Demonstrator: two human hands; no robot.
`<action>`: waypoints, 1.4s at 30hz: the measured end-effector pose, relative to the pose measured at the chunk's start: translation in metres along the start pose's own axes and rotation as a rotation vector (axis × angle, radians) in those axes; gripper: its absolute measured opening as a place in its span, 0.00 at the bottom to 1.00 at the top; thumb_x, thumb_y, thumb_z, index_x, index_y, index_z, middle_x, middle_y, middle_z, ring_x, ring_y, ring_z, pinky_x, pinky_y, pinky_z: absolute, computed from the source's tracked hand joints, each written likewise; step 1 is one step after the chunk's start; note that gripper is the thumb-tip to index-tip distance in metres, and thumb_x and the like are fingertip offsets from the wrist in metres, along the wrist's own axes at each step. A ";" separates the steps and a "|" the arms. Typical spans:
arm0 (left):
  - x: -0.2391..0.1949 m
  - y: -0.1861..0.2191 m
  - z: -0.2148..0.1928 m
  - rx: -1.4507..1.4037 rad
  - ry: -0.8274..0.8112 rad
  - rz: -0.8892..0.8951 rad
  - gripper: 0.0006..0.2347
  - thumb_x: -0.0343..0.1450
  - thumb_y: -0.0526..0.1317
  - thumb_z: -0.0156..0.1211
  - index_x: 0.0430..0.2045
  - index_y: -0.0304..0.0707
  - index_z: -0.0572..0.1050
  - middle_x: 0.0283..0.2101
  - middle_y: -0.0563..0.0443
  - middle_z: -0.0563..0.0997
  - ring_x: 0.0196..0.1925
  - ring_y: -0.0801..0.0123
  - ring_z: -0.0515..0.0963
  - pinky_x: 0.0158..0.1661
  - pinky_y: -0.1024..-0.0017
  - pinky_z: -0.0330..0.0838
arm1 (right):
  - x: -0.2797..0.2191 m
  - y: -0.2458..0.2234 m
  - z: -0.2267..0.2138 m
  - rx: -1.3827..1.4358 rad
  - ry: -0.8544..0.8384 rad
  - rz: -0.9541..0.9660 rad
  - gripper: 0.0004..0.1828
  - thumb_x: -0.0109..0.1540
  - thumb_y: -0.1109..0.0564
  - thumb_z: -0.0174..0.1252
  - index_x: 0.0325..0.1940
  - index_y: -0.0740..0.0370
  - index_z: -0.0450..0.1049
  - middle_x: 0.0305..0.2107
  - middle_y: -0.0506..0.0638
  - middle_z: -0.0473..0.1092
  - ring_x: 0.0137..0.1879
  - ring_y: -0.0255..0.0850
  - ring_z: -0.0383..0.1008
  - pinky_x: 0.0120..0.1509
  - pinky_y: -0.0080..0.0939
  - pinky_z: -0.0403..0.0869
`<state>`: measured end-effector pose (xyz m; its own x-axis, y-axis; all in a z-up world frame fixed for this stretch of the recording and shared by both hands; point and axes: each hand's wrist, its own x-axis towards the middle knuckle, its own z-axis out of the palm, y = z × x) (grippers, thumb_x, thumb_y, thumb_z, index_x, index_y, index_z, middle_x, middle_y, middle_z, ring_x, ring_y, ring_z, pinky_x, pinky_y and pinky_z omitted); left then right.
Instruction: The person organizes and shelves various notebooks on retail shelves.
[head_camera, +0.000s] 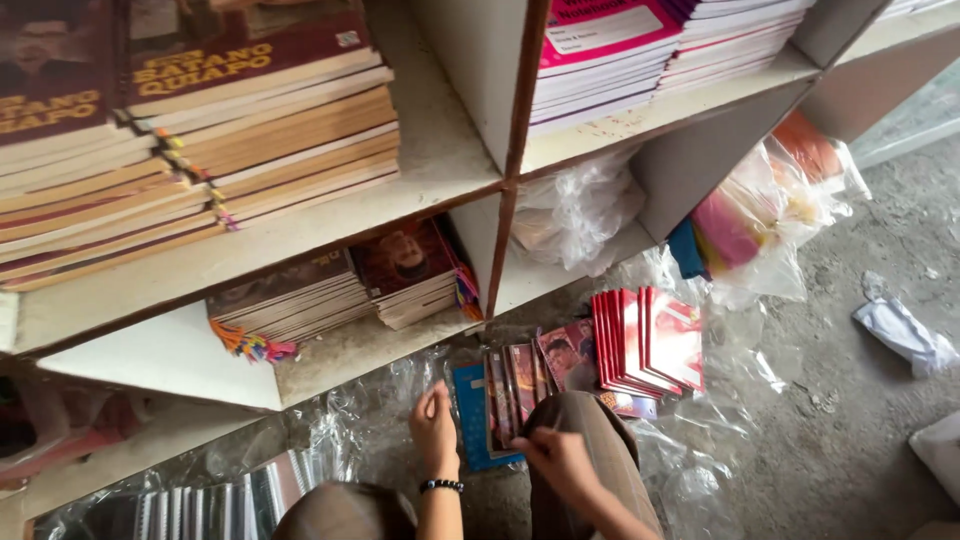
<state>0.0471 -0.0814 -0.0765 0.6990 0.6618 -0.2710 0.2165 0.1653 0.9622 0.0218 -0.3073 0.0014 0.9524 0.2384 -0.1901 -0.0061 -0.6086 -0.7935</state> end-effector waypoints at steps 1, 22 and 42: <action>0.001 -0.051 0.007 -0.169 0.034 -0.250 0.11 0.75 0.44 0.62 0.43 0.36 0.82 0.42 0.52 0.85 0.40 0.74 0.80 0.36 0.73 0.72 | -0.005 0.006 0.012 -0.133 -0.102 0.061 0.17 0.64 0.48 0.69 0.31 0.65 0.78 0.20 0.61 0.72 0.25 0.51 0.69 0.33 0.45 0.73; -0.044 -0.205 0.012 0.758 0.074 -0.227 0.24 0.60 0.42 0.70 0.47 0.31 0.72 0.49 0.33 0.79 0.52 0.40 0.79 0.52 0.52 0.72 | -0.056 0.065 0.027 -0.178 -0.459 -0.252 0.18 0.67 0.45 0.62 0.34 0.61 0.74 0.28 0.55 0.76 0.35 0.54 0.80 0.38 0.54 0.77; -0.112 -0.083 -0.089 -0.149 -0.017 -0.203 0.15 0.69 0.35 0.65 0.49 0.37 0.75 0.35 0.49 0.83 0.28 0.72 0.79 0.28 0.72 0.77 | -0.042 -0.021 -0.018 -0.033 -0.136 -0.376 0.30 0.63 0.56 0.64 0.69 0.60 0.65 0.63 0.60 0.67 0.69 0.57 0.67 0.70 0.50 0.67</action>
<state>-0.1097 -0.1042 -0.1241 0.6629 0.5921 -0.4582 0.2514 0.4004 0.8812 -0.0124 -0.3185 0.0366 0.8370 0.5461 0.0333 0.3472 -0.4830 -0.8039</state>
